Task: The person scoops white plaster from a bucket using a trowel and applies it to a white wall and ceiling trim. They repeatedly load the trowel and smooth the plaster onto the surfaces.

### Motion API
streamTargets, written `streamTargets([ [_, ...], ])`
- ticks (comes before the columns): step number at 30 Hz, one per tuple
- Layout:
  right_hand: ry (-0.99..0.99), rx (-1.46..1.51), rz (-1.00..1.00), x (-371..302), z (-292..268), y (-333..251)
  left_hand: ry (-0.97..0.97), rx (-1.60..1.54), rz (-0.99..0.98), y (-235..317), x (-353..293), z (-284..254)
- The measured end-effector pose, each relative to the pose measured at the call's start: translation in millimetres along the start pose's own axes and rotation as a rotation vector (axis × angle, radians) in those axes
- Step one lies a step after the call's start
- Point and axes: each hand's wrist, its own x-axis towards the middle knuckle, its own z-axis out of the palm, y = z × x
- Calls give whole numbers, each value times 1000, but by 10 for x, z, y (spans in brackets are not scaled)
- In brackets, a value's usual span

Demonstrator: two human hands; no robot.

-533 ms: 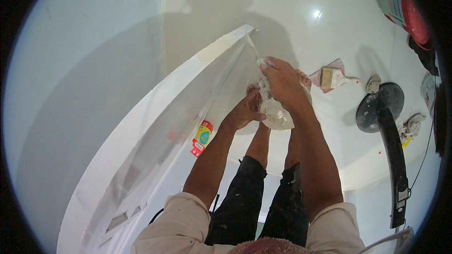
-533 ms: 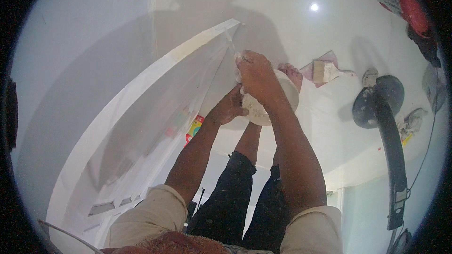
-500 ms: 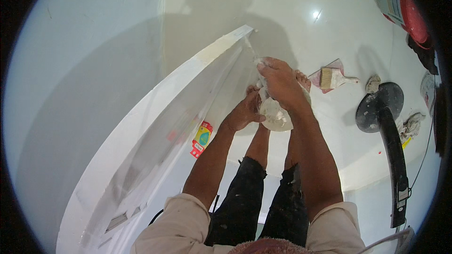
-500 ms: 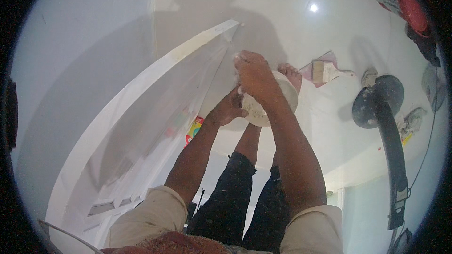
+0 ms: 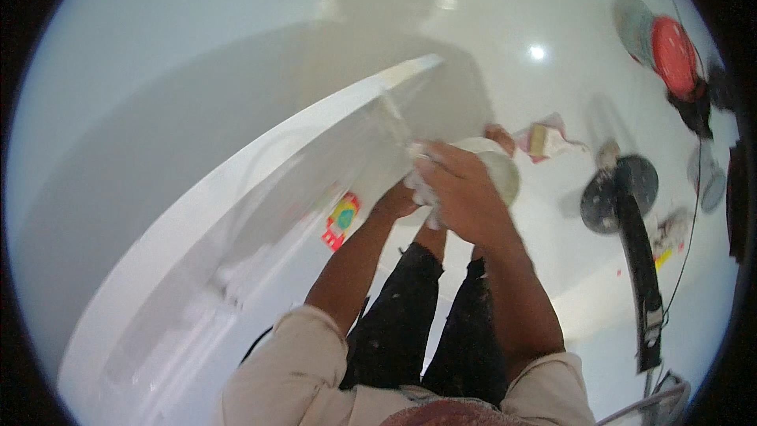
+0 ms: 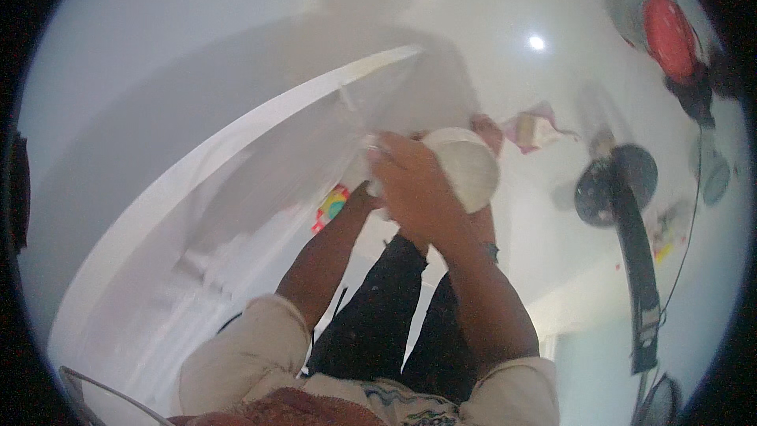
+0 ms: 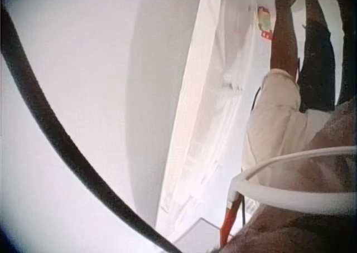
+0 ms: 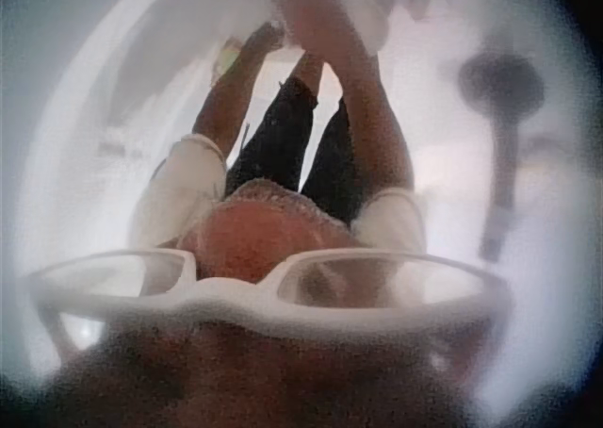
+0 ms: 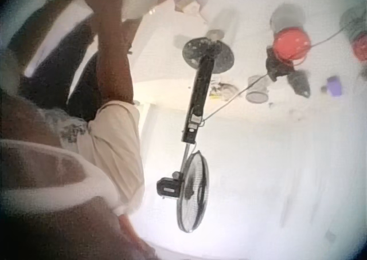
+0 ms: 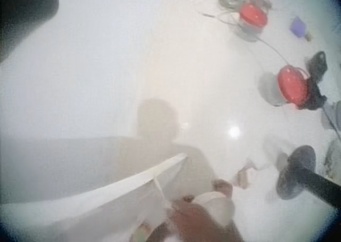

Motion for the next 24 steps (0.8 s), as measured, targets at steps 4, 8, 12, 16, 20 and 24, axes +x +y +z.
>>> streamTargets([
  [4, -91, 904, 680, 37, -863, -981, -77, -36, 100, 839, -210, 799],
  [8, -112, 955, 576, 11, -1507, -1885, -167, -52, 199, 1601, -664, 1446],
  [12, -179, 918, 380, 22, -1873, -2707, -226, -78, 359, 1970, -1061, 1849],
  [16, -166, 973, 380, -62, -2166, -3245, -310, -266, 585, 2073, -1276, 1971],
  [20, 25, 712, 218, -243, -2661, -3541, -352, -413, 618, 2902, -1982, 2567],
  [24, 216, -81, 82, -280, -3420, -3929, -284, -421, 751, 3415, -2331, 2904],
])
